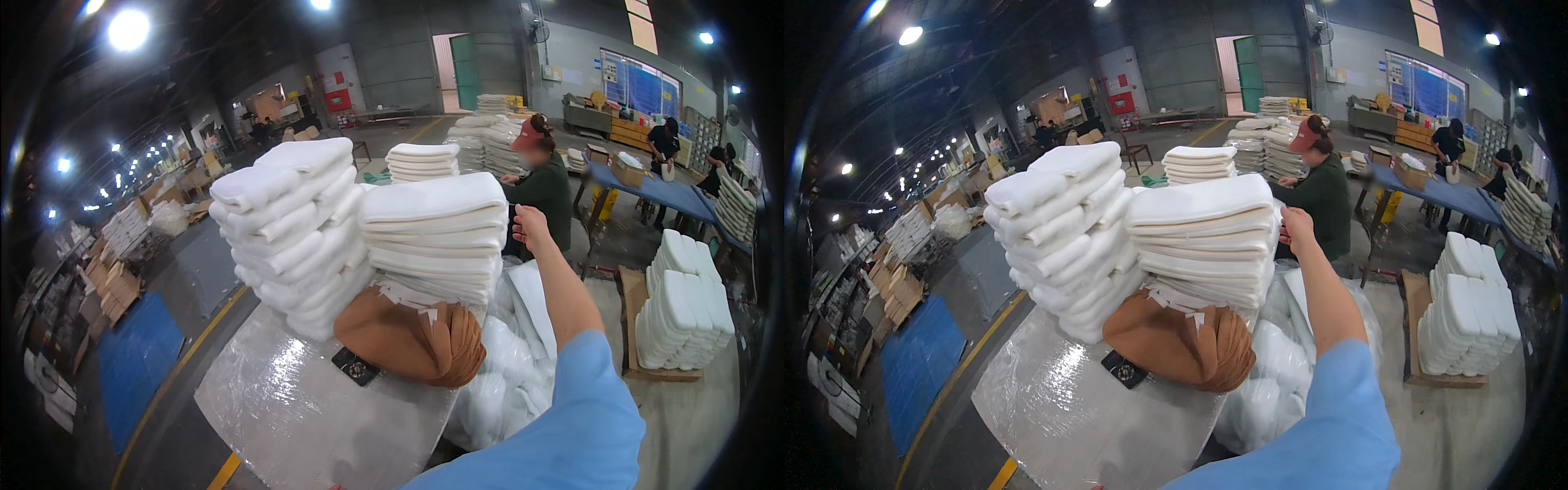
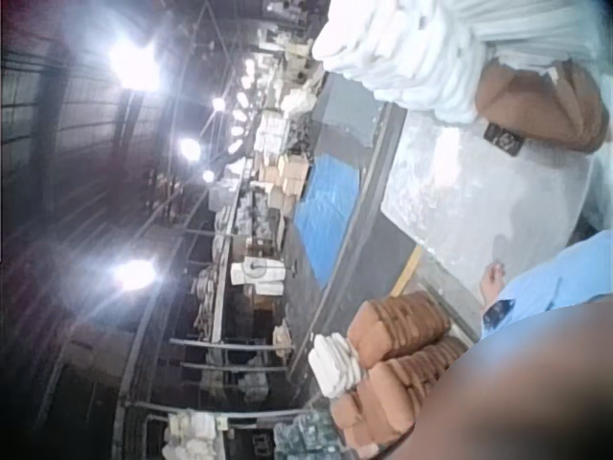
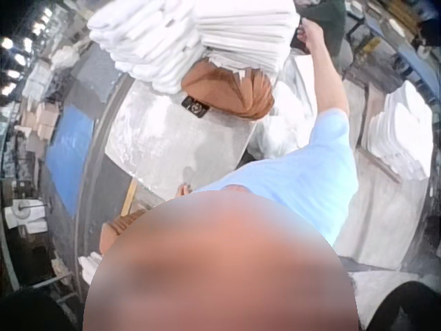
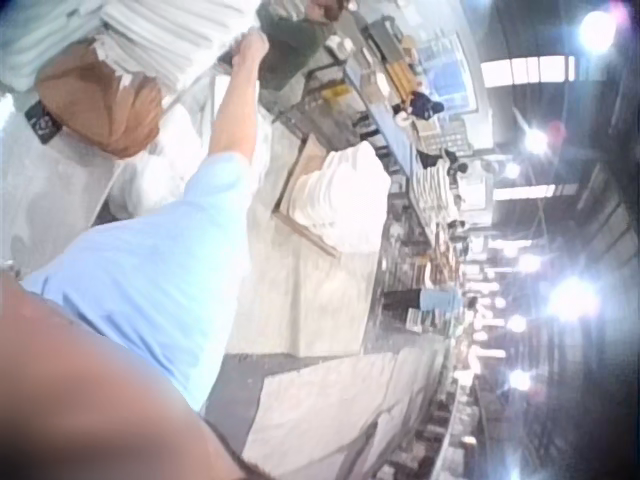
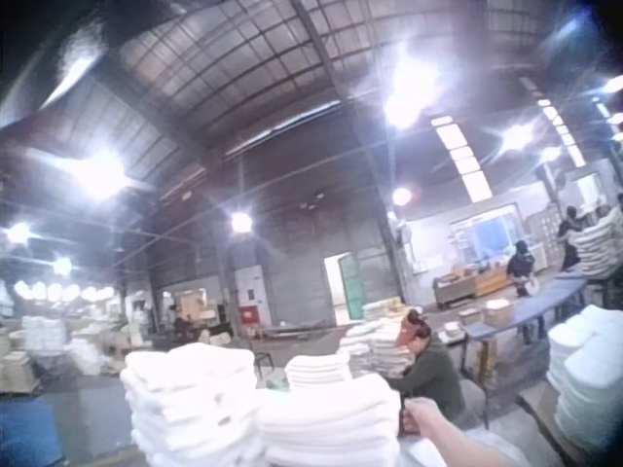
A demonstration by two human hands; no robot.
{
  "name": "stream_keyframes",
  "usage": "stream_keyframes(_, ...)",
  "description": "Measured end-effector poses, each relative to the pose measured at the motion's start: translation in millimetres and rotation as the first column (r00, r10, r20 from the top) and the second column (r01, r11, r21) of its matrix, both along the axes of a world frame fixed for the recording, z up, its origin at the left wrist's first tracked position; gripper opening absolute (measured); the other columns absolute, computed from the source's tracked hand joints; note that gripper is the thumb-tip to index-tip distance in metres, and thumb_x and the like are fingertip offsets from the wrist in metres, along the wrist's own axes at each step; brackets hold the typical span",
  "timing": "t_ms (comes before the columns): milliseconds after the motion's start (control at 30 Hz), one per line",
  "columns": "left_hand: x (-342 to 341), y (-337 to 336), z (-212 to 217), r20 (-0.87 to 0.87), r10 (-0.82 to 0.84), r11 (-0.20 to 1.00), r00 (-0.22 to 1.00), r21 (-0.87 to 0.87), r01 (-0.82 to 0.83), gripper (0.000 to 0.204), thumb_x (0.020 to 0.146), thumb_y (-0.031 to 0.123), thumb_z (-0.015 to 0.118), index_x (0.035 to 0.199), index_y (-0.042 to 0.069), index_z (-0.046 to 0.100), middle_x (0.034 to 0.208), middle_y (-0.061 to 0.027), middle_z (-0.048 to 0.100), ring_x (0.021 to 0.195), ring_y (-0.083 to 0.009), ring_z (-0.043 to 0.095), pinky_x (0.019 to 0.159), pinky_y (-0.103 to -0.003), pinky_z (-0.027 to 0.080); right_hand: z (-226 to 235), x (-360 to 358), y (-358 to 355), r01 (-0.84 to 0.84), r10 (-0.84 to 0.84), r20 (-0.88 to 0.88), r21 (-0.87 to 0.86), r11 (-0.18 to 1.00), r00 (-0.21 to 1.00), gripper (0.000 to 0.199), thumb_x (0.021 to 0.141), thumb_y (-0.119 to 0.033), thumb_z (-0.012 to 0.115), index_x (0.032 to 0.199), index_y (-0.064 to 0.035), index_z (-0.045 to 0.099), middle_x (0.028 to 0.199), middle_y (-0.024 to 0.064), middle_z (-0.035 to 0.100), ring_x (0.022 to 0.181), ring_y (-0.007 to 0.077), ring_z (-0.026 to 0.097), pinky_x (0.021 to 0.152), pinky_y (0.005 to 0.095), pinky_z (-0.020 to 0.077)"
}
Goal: The person repeatedly inserts white foam inserts into brown fabric cushion covers, folds the edges, and stacks the finished cushions. The person handles the foam and covers by hand without using tools.
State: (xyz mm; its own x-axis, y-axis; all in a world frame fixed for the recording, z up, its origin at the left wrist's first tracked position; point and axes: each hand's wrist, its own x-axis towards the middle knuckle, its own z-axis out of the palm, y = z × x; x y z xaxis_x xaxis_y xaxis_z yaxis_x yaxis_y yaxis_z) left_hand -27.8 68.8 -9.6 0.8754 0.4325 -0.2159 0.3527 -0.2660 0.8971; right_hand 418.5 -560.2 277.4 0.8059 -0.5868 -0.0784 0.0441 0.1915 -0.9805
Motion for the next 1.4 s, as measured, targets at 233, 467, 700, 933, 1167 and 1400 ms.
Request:
stream_keyframes(233, 15.3, -50.1, -20.3, -0.11, 0.062, 0.998, 0.992, -0.001, -0.063, 0.028, 0.104, 0.021, 0.07, 0.127, 0.005, 0.07, 0.101, -0.0084, 0.074, 0.089, -0.0146, 0.068, 0.075, -0.03, 0.057, 7.0, 122.4, -27.0, 0.075, -0.092, -0.174, -0.104, 0.992, 0.98, 0.038, 0.094, -0.041, 0.077, 0.114, -0.0099, 0.068, 0.1, 0.0061, 0.06, 0.076, 0.0205, 0.054, 0.058, 0.0398, 0.0438)
stream_keyframes(467, 9.5, -59.0, -11.5, -0.137, 0.148, 0.989, 0.979, 0.043, -0.144, 0.028, 0.103, 0.02, 0.07, 0.127, 0.006, 0.07, 0.102, -0.0092, 0.075, 0.088, -0.0159, 0.068, 0.075, -0.031, 0.057, 39.9, 159.9, 11.5, -0.027, 0.043, -0.061, 0.244, 0.969, 0.997, 0.078, 0.078, -0.047, 0.091, 0.137, -0.0042, 0.062, 0.137, 0.0157, 0.066, 0.124, 0.0308, 0.063, 0.101, 0.0547, 0.0472)
stream_keyframes(700, -4.0, -60.2, -2.8, -0.027, 0.17, 0.985, 0.985, 0.039, -0.169, 0.027, 0.103, 0.02, 0.07, 0.127, 0.006, 0.071, 0.102, -0.0099, 0.075, 0.088, -0.0171, 0.069, 0.074, -0.032, 0.057, 57.4, 135.1, 39.8, -0.42, 0.439, 0.028, 0.357, 0.835, 0.898, 0.059, 0.09, -0.016, 0.077, 0.143, -0.0084, 0.053, 0.134, 0.0126, 0.065, 0.12, 0.0362, 0.064, 0.102, 0.0584, 0.0502)
stream_keyframes(933, 27.2, -50.7, 13.9, 0.075, -0.051, 0.997, 0.996, 0.054, 0.047, 0.035, 0.098, 0.02, 0.072, 0.131, 0.007, 0.069, 0.108, -0.0115, 0.075, 0.094, -0.0227, 0.071, 0.086, -0.038, 0.056, 29.8, 14.9, 63.0, -0.24, 0.202, 0.351, 0.069, 0.968, 0.914, 0.054, 0.082, -0.003, 0.07, 0.135, 0.0011, 0.058, 0.122, 0.0152, 0.068, 0.109, 0.0309, 0.068, 0.097, 0.0464, 0.056)
stream_keyframes(1167, 48.7, 18.1, 82.1, 0.188, 0.062, 0.929, 0.98, -0.37, 0.012, 0.047, 0.111, 0.032, 0.054, 0.145, -0.001, 0.056, 0.128, -0.0143, 0.07, 0.108, -0.0199, 0.068, 0.09, -0.032, 0.054, -45.2, -217.9, 148.2, -0.321, 0.268, 0.232, 0.236, 0.917, 0.935, 0.064, 0.08, -0.006, 0.067, 0.142, 0.001, 0.053, 0.128, 0.0149, 0.065, 0.118, 0.0302, 0.066, 0.103, 0.0446, 0.0563)
stream_keyframes(1400, -7.0, 117.0, 56.5, -0.203, 0.094, 0.794, 0.975, -0.576, -0.196, 0.067, 0.113, 0.049, 0.042, 0.153, -0.005, 0.047, 0.145, -0.0167, 0.06, 0.128, -0.0259, 0.06, 0.108, -0.04, 0.047, -217.0, -438.6, 303.1, -0.34, 0.503, -0.171, 0.553, 0.76, 0.847, 0.067, 0.078, -0.001, 0.073, 0.143, -0.005, 0.054, 0.126, 0.012, 0.066, 0.116, 0.0266, 0.066, 0.1, 0.0425, 0.0563)
